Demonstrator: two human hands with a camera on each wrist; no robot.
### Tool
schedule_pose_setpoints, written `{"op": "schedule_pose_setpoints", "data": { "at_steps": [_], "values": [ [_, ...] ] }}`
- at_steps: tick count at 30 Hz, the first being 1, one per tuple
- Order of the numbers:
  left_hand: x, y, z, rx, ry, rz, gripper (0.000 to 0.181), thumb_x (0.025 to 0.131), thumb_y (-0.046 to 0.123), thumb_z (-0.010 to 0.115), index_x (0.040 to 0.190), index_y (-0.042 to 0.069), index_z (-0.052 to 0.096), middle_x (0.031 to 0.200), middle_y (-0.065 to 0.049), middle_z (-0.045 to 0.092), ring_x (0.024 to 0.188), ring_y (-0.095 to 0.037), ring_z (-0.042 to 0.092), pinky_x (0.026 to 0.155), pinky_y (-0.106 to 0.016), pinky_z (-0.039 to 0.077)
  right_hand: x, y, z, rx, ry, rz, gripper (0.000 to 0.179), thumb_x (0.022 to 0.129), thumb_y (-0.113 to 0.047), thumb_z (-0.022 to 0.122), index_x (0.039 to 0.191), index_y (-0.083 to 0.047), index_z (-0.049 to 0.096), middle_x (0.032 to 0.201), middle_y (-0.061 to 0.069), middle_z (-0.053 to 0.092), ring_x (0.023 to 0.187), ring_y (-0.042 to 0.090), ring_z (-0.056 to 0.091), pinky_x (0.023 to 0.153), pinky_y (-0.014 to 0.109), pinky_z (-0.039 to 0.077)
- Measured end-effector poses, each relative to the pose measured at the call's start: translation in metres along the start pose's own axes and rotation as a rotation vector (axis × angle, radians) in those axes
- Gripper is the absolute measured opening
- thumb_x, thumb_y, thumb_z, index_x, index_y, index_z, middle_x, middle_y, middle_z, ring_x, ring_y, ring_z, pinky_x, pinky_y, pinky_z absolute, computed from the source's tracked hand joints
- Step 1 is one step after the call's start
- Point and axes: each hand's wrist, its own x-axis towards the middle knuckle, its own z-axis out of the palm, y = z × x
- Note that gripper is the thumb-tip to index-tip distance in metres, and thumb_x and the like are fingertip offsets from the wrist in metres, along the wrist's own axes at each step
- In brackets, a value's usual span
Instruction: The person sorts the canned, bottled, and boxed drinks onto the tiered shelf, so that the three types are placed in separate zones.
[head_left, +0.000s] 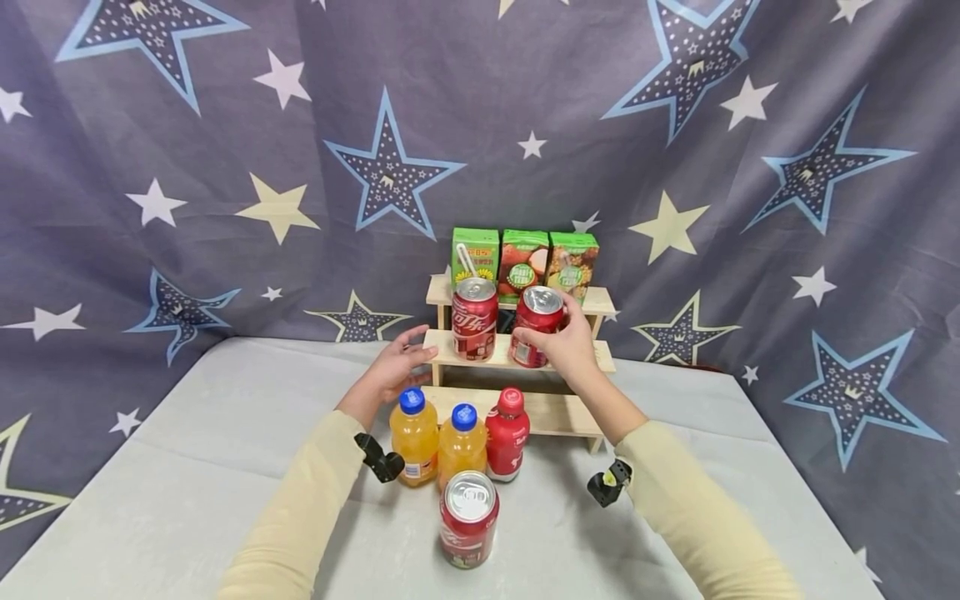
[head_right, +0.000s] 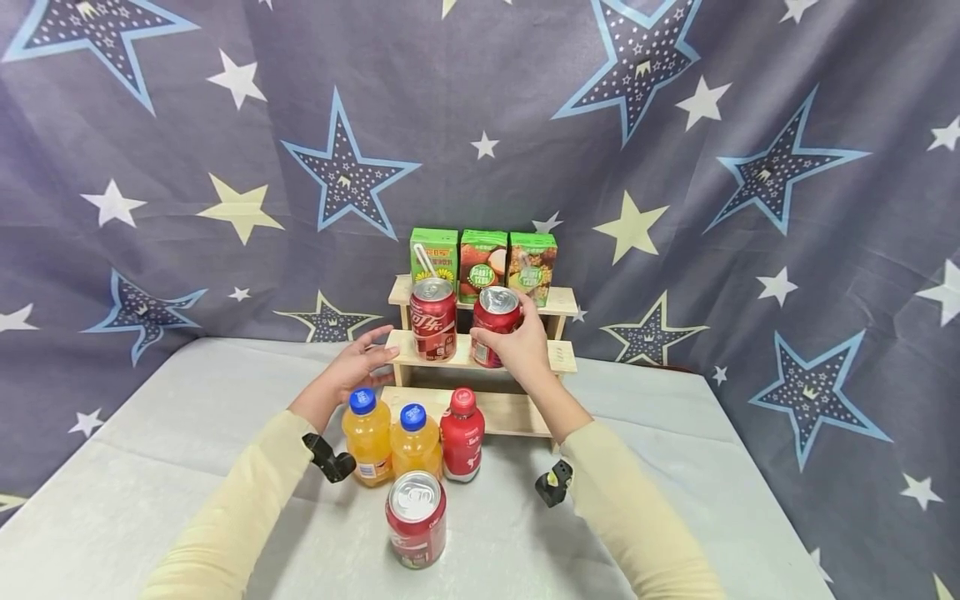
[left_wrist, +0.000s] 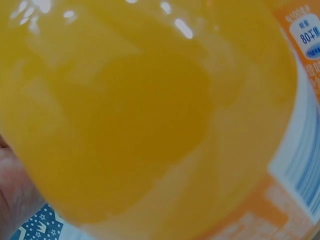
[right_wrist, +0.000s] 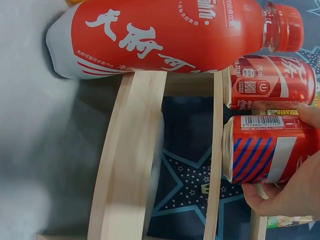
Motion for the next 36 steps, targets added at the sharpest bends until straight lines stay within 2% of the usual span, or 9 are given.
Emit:
{"op": "schedule_pose_setpoints", "data": {
  "at_steps": [10,16,36],
  "values": [
    [-0.002,0.0,0.001,-0.006,0.003,-0.002,0.065,0.095,0.016,0.054,0.15,0.019,0.019,0.149,-0.021,0.03,0.132,-0.039,0.037,0.109,-0.054,0.032,0.006,0.005,0.007,0.015,0.023,-0.015,0.083,0.073,-0.019,0.081,0.141,-0.016,0.035,0.133,0.011,0.05,0.123,0.025,0.048,0.104,0.043,0.042],
    [-0.004,0.0,0.001,-0.018,0.0,0.0,0.064,0.095,0.014,0.053,0.149,0.019,0.02,0.149,-0.021,0.029,0.132,-0.039,0.036,0.109,-0.054,0.032,0.009,0.009,0.01,-0.02,0.031,-0.024,0.086,0.073,-0.025,0.08,0.144,-0.018,0.032,0.134,0.011,0.049,0.123,0.026,0.048,0.104,0.043,0.042],
    [-0.003,0.001,0.002,-0.002,0.009,-0.002,0.065,0.095,0.016,0.055,0.15,0.019,0.019,0.149,-0.021,0.029,0.132,-0.039,0.037,0.108,-0.054,0.033,0.012,0.02,0.013,-0.026,0.042,-0.081,0.09,0.072,-0.032,0.08,0.145,-0.023,0.029,0.136,0.011,0.048,0.125,0.025,0.047,0.104,0.044,0.042]
  ]
}}
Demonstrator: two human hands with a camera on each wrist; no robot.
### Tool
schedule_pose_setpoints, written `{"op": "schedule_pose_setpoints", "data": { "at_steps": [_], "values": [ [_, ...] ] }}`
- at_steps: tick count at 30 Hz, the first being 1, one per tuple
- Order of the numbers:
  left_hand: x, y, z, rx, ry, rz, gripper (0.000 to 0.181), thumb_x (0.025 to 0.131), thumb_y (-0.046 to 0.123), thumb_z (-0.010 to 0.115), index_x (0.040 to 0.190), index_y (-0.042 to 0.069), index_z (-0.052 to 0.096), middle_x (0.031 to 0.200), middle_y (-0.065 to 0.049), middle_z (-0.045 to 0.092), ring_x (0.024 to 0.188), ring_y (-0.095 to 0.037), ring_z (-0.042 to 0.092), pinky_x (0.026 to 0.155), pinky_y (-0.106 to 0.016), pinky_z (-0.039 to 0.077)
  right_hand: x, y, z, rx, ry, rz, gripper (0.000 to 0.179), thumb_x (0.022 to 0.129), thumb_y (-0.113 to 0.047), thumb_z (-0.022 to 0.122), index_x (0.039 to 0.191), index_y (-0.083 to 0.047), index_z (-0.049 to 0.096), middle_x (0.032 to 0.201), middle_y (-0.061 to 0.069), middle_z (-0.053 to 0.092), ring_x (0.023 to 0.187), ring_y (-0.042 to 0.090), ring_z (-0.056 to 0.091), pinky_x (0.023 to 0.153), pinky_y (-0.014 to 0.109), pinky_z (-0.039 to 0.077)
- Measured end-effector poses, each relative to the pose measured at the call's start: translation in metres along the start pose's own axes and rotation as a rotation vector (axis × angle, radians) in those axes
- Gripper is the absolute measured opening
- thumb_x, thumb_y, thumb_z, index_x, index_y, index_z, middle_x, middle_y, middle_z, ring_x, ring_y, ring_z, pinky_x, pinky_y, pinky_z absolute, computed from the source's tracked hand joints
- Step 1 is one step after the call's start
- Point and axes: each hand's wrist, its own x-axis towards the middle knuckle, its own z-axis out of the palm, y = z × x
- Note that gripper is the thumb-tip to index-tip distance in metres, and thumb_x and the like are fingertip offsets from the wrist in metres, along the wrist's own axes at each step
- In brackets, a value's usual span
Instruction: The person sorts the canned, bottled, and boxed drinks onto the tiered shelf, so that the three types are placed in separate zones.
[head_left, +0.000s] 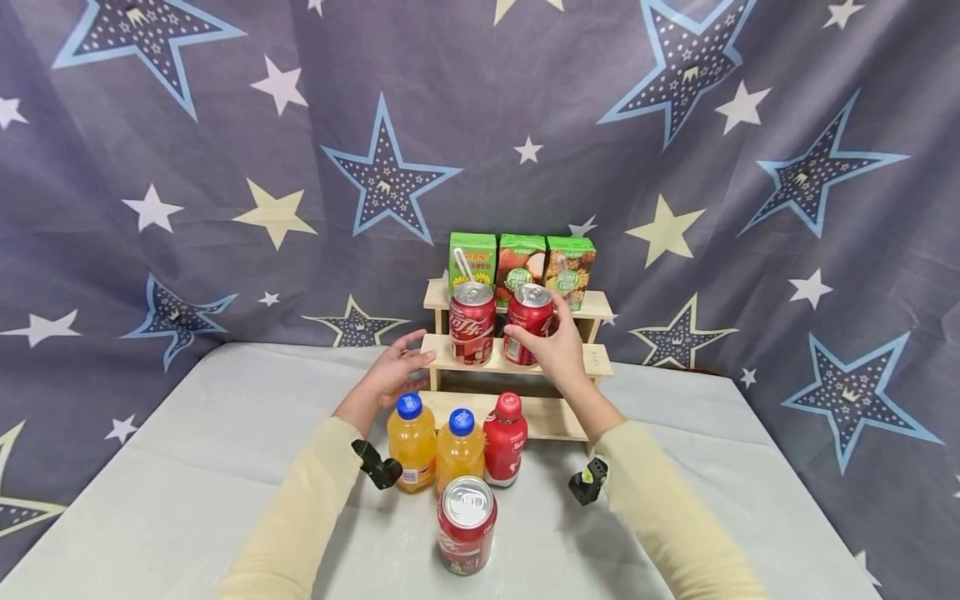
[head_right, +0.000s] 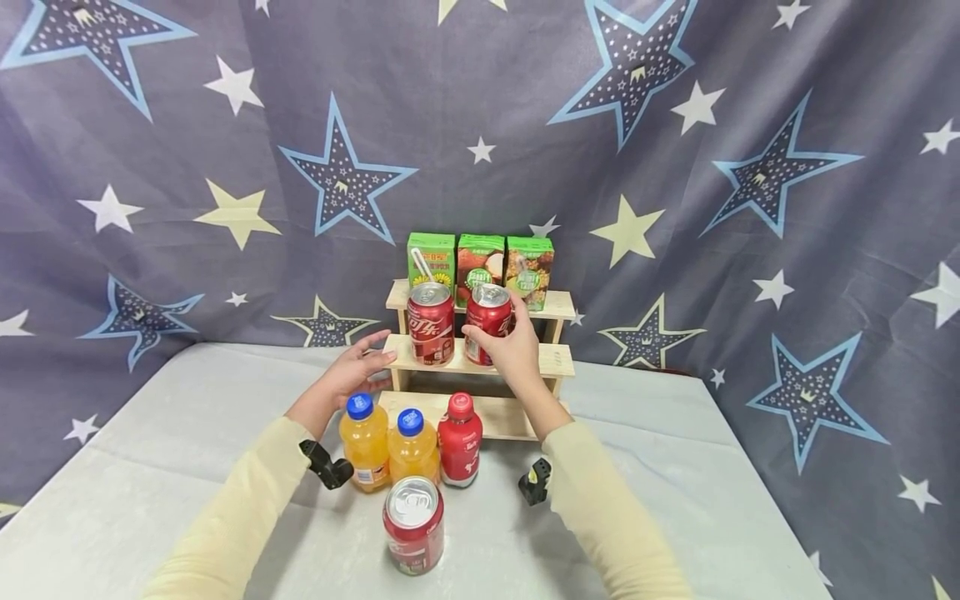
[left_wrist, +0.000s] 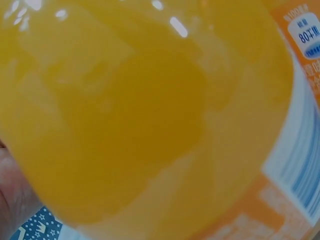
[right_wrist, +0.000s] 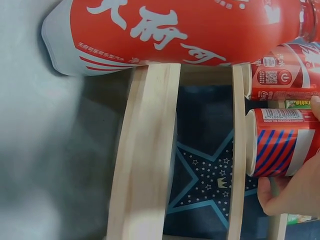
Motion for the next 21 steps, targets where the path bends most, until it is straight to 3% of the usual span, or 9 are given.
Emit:
{"op": "schedule_pose_setpoints", "data": {
  "at_steps": [9,21],
  "values": [
    [-0.0009,-0.0007,0.0003,-0.005,0.008,0.001,0.064,0.095,0.017,0.054,0.149,0.021,0.02,0.149,-0.02,0.029,0.132,-0.038,0.038,0.109,-0.053,0.033,-0.0002,0.0041,0.0008,0.017,-0.001,-0.026,0.089,0.073,-0.032,0.08,0.146,-0.024,0.028,0.136,0.011,0.048,0.126,0.025,0.046,0.105,0.044,0.041],
    [0.0018,-0.002,-0.0004,0.003,0.011,-0.003,0.065,0.095,0.018,0.055,0.15,0.021,0.02,0.148,-0.021,0.031,0.132,-0.039,0.036,0.109,-0.054,0.033,-0.0006,-0.0006,-0.004,-0.056,-0.046,-0.035,0.092,0.073,-0.041,0.078,0.146,-0.025,0.025,0.141,0.008,0.043,0.128,0.024,0.044,0.105,0.045,0.041]
  ]
}}
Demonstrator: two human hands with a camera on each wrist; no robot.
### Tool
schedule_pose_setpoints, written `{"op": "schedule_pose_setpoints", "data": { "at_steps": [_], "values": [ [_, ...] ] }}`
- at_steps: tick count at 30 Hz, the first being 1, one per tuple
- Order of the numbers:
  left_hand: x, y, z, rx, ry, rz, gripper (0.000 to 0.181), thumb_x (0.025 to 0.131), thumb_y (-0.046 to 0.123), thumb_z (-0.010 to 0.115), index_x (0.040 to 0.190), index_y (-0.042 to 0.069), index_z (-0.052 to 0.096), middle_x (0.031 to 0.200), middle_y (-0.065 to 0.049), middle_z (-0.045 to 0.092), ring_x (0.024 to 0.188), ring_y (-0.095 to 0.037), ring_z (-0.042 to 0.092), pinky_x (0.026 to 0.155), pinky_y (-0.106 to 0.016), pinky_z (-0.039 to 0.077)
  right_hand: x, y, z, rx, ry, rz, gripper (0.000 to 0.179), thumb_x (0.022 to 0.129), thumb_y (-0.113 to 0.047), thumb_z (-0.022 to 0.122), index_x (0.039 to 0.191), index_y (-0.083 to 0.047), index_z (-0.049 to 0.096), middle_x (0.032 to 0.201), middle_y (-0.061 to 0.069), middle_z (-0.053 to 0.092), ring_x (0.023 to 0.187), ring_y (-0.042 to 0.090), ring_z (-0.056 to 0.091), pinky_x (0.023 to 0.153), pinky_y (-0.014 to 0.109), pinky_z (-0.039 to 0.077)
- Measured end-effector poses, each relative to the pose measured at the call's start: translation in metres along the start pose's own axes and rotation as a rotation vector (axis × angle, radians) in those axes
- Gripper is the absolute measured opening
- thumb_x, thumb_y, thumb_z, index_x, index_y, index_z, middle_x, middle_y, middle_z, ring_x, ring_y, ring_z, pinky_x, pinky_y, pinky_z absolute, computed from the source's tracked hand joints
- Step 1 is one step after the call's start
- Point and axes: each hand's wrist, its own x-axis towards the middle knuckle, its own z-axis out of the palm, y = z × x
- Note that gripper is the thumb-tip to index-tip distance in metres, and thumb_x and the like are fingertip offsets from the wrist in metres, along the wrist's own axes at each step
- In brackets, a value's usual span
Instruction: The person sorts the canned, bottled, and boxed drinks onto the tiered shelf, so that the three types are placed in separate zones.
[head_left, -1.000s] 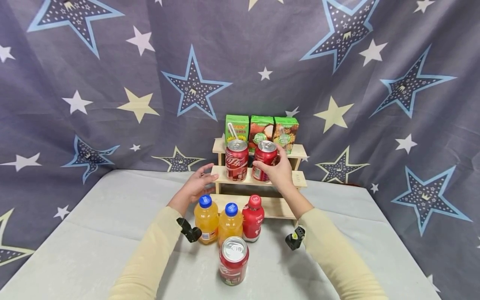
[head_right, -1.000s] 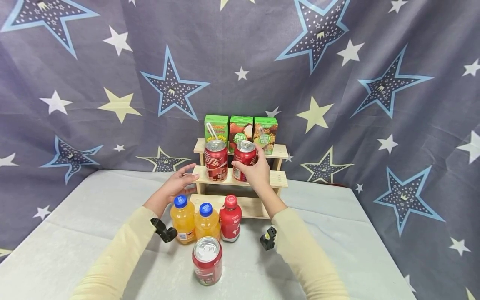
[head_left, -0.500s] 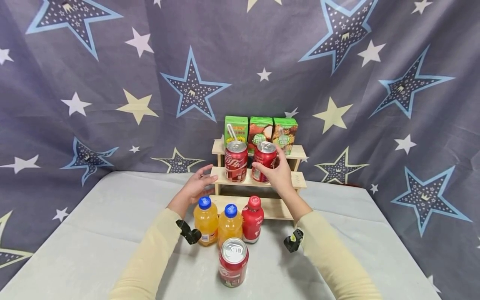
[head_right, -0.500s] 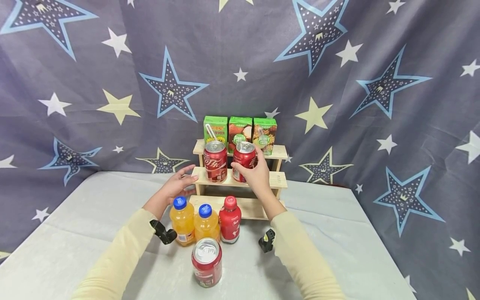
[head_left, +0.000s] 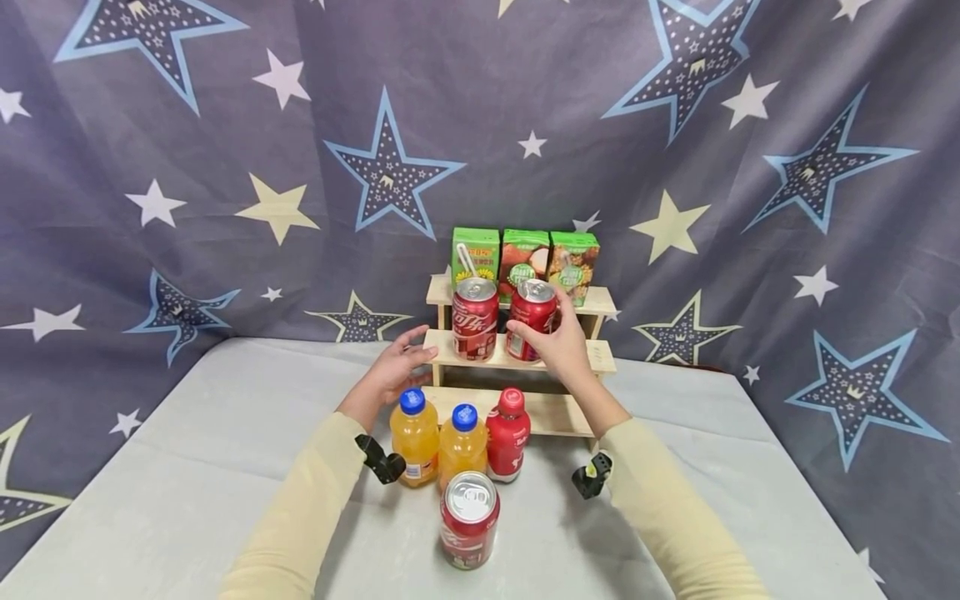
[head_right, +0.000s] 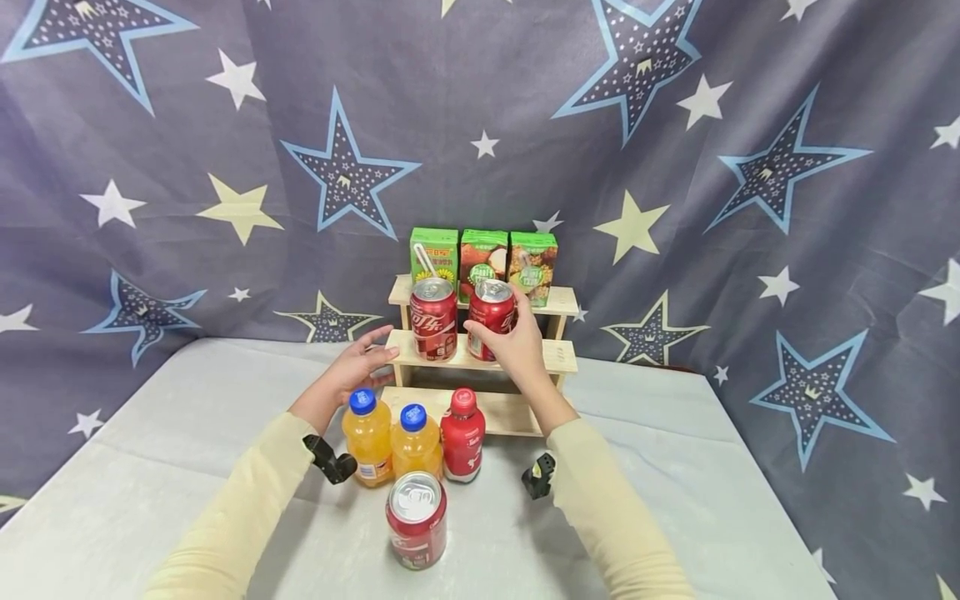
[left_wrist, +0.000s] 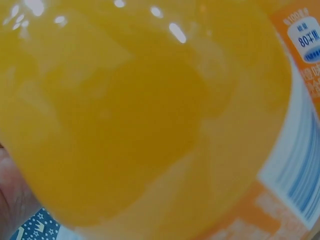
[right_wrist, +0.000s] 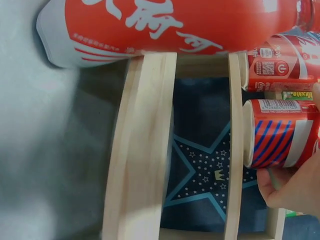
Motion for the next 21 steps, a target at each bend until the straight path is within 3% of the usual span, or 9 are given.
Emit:
{"op": "schedule_pose_setpoints", "data": {
  "at_steps": [11,21],
  "values": [
    [0.002,0.001,0.0,-0.01,0.005,-0.001,0.065,0.094,0.017,0.055,0.149,0.021,0.021,0.147,-0.021,0.032,0.131,-0.039,0.038,0.108,-0.054,0.033,-0.001,-0.002,-0.013,-0.001,-0.04,-0.016,0.092,0.072,-0.04,0.079,0.146,-0.024,0.026,0.121,0.013,0.054,0.111,0.027,0.055,0.095,0.045,0.048],
    [0.001,-0.001,0.0,-0.012,0.004,-0.005,0.065,0.094,0.017,0.055,0.149,0.021,0.021,0.149,-0.021,0.03,0.132,-0.039,0.037,0.109,-0.053,0.033,-0.02,0.005,-0.025,-0.027,-0.04,0.071,0.081,0.078,-0.038,0.074,0.144,-0.015,0.032,0.135,0.018,0.046,0.122,0.034,0.049,0.098,0.046,0.046]
  ]
}}
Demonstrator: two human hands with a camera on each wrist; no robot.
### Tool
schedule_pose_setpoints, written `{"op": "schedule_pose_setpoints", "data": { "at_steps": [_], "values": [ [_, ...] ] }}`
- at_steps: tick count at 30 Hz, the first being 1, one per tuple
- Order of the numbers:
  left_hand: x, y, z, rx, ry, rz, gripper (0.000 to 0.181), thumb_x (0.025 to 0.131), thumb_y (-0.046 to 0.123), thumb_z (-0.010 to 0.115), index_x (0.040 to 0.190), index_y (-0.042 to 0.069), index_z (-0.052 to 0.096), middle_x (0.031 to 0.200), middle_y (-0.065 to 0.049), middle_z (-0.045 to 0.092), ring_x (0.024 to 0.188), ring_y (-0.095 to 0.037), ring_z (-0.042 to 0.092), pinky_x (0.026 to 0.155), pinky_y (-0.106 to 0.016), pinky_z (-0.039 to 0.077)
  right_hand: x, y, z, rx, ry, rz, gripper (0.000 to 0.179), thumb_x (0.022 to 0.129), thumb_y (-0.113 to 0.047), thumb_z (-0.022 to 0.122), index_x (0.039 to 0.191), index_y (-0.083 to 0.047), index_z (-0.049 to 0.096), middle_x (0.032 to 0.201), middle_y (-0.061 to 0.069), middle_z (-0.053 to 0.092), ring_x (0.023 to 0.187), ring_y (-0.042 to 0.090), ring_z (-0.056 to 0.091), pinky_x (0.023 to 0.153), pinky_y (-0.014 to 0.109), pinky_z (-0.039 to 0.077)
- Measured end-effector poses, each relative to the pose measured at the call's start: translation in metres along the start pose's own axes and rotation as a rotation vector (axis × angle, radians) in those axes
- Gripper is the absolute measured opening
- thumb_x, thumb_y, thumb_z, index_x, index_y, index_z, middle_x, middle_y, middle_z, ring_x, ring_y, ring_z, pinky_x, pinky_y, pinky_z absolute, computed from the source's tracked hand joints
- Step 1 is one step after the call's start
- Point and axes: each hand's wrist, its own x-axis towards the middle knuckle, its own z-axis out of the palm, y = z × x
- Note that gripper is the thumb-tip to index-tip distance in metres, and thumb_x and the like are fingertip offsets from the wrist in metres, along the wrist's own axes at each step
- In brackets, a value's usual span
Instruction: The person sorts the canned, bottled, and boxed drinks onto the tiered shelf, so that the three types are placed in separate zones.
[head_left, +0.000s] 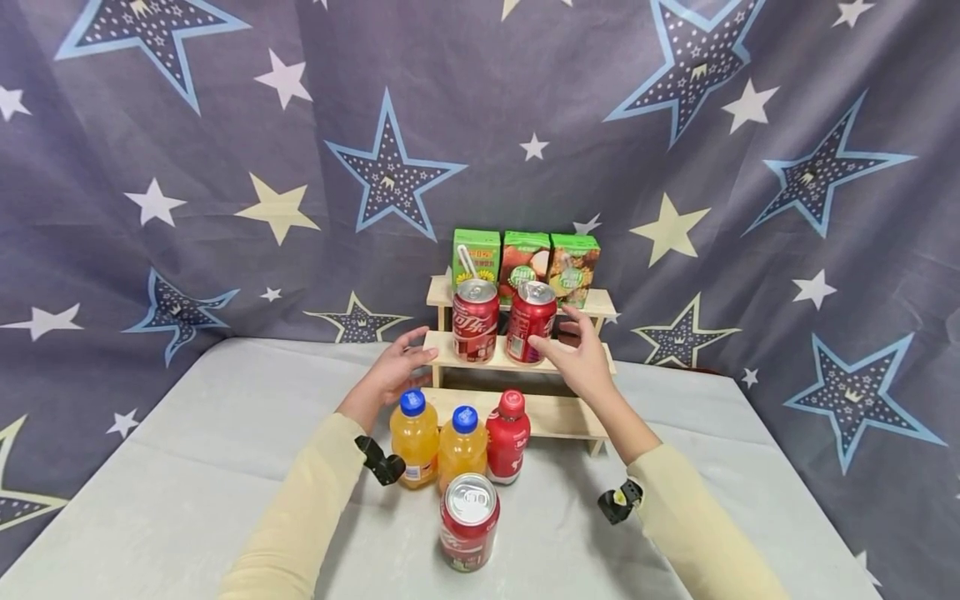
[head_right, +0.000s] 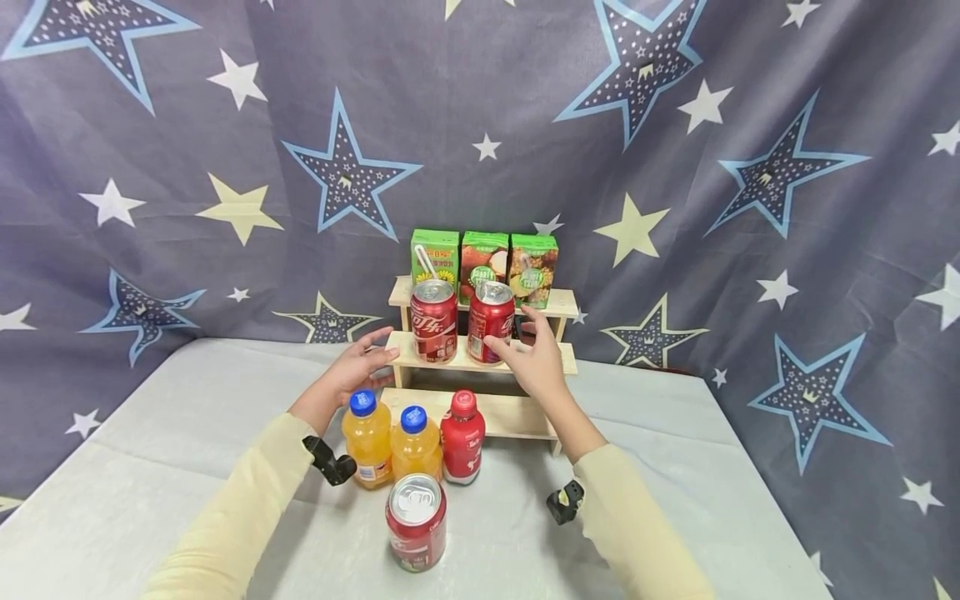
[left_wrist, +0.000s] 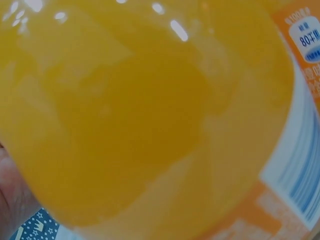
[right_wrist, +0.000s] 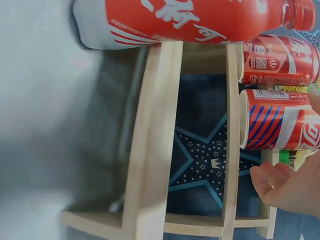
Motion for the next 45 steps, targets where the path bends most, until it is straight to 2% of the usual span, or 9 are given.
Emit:
{"op": "schedule_pose_setpoints", "data": {
  "at_steps": [6,13,21,29,38,45],
  "values": [
    [0.0,-0.003,0.0,-0.028,-0.011,0.004,0.064,0.095,0.015,0.054,0.149,0.02,0.021,0.149,-0.02,0.03,0.132,-0.038,0.037,0.109,-0.053,0.032,-0.017,0.007,-0.006,0.007,-0.022,-0.031,0.069,0.082,-0.035,0.071,0.139,-0.015,0.039,0.133,0.018,0.048,0.12,0.034,0.051,0.097,0.046,0.047],
    [-0.001,-0.003,0.001,-0.019,-0.002,-0.005,0.064,0.094,0.016,0.055,0.149,0.021,0.022,0.149,-0.02,0.03,0.131,-0.038,0.038,0.109,-0.052,0.033,-0.04,0.014,-0.014,0.04,-0.056,-0.063,0.061,0.084,-0.031,0.07,0.136,-0.013,0.044,0.132,0.017,0.05,0.118,0.033,0.053,0.097,0.046,0.047],
    [-0.003,-0.001,0.001,-0.019,-0.014,0.01,0.065,0.095,0.015,0.054,0.15,0.019,0.019,0.149,-0.021,0.03,0.132,-0.039,0.036,0.11,-0.053,0.032,-0.063,0.013,-0.018,0.059,-0.088,-0.141,0.054,0.084,-0.018,0.07,0.131,-0.003,0.048,0.13,0.021,0.054,0.114,0.036,0.057,0.094,0.046,0.049],
    [-0.004,-0.001,0.0,-0.014,-0.014,0.009,0.065,0.095,0.016,0.054,0.15,0.019,0.019,0.147,-0.022,0.031,0.132,-0.039,0.037,0.11,-0.054,0.031,-0.087,0.01,-0.017,0.051,-0.111,-0.17,0.046,0.082,-0.015,0.072,0.124,-0.007,0.054,0.115,0.013,0.062,0.105,0.028,0.059,0.078,0.026,0.052],
    [-0.003,-0.001,0.001,-0.026,-0.015,0.002,0.064,0.095,0.015,0.054,0.149,0.021,0.021,0.147,-0.021,0.032,0.132,-0.038,0.037,0.11,-0.053,0.031,-0.108,0.014,-0.017,0.053,-0.171,-0.221,0.046,0.081,-0.014,0.073,0.123,-0.009,0.055,0.112,0.01,0.063,0.103,0.027,0.06,0.08,0.028,0.055],
    [-0.002,0.0,0.0,-0.021,-0.022,0.015,0.064,0.095,0.015,0.053,0.15,0.02,0.019,0.147,-0.022,0.031,0.132,-0.038,0.037,0.11,-0.054,0.031,-0.125,0.018,-0.01,0.07,-0.243,-0.268,0.045,0.08,-0.012,0.073,0.121,-0.006,0.056,0.113,0.016,0.063,0.102,0.021,0.061,0.081,0.031,0.055]
  ]
}}
